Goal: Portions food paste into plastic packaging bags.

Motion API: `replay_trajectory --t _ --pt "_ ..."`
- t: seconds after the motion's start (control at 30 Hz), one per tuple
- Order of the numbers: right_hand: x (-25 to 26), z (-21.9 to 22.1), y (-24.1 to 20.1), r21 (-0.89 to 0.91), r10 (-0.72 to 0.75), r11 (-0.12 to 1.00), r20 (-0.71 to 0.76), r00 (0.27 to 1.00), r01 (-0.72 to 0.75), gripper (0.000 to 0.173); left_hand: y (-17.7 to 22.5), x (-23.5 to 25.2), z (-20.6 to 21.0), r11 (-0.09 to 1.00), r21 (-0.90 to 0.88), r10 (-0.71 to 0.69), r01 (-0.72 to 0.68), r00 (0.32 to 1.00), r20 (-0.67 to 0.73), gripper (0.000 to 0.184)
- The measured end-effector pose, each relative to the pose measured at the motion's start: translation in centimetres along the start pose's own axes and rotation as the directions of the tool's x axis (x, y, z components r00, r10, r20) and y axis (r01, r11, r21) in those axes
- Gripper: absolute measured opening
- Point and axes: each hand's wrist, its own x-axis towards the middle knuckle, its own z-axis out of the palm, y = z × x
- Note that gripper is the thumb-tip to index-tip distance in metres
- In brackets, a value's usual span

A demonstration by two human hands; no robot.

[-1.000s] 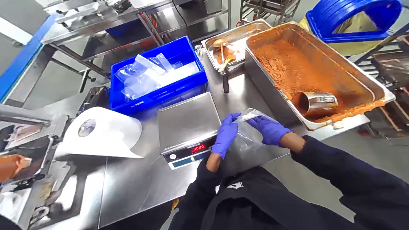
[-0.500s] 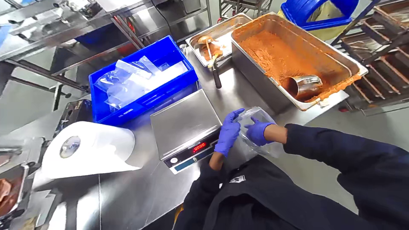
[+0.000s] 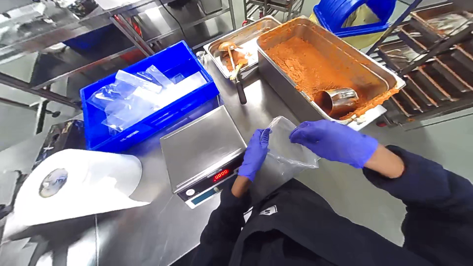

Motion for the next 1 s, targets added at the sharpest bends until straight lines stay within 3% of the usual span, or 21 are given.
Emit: replay_trajectory --t 0.03,0.07,0.13,0.2,0.3,0.4,0.47,0.53,0.6,0.67,0.73,0.83,1.0 --pt "0.6 1.4 0.5 -0.019 0.017 1.0 -0.008 1.0 -0.017 0.02 0.2 0.2 0.3 1.0 0.004 -0.017 0.017 1.0 -0.002 0.045" --pt "1.5 2.5 1.2 -0.051 0.04 0.998 0.035 0.999 -0.038 0.034 0.5 0.5 0.8 0.999 0.001 -0.048 0.048 0.999 -0.014 0.045" --pt "3.4 3.8 2.5 -0.166 0.073 0.985 0.153 0.986 -0.047 0.089 0.9 1.2 1.6 0.986 -0.073 -0.151 0.149 0.988 -0.023 0.046" --pt "4.5 3.9 3.1 -0.262 0.113 0.964 0.223 0.968 -0.053 0.129 1.1 1.7 2.3 0.966 -0.138 -0.22 0.22 0.975 0.012 0.058" --pt "4.9 3.9 3.4 -0.311 0.144 0.949 0.282 0.949 -0.051 0.148 1.4 1.8 3.3 0.967 -0.122 -0.215 0.222 0.974 0.069 0.082" --pt "4.6 2.2 4.3 -0.258 0.059 0.965 0.376 0.925 0.043 0.14 1.7 1.6 3.6 0.965 -0.167 -0.2 0.204 0.979 0.041 0.081" --pt "3.6 -0.8 5.7 -0.118 -0.082 0.984 0.344 0.935 0.13 0.111 2.2 1.6 3.6 0.951 -0.235 -0.202 0.201 0.979 0.02 0.071" --pt "1.8 -4.8 8.2 0.021 -0.122 0.992 0.093 0.988 0.121 0.059 2.4 1.8 3.4 0.937 -0.292 -0.206 0.191 0.978 -0.021 0.057" --pt "0.5 -8.6 12.4 -0.062 0.006 0.998 -0.136 0.991 -0.014 0.028 2.7 2.1 3.1 0.931 -0.315 -0.215 0.183 0.974 -0.069 0.046" --pt "0.3 -11.0 17.7 -0.219 0.256 0.939 -0.064 0.965 -0.264 0.029 3.3 2.7 2.9 0.94 -0.267 -0.249 0.211 0.962 -0.117 0.045" --pt "1.1 -10.7 21.9 -0.318 0.448 0.866 0.152 0.881 -0.386 0.038 3.7 3.4 2.9 0.961 -0.182 -0.237 0.206 0.957 -0.169 0.047" --pt "2.5 -9.1 24.1 -0.33 0.501 0.856 0.34 0.796 -0.398 0.047 4.7 4.4 3.0 0.979 -0.103 -0.192 0.174 0.959 -0.208 0.046" --pt "5.1 -10.7 24.1 -0.157 0.486 0.874 0.321 0.813 -0.46 0.033 5.7 5.5 3.4 0.985 -0.091 -0.166 0.147 0.953 -0.253 0.042"
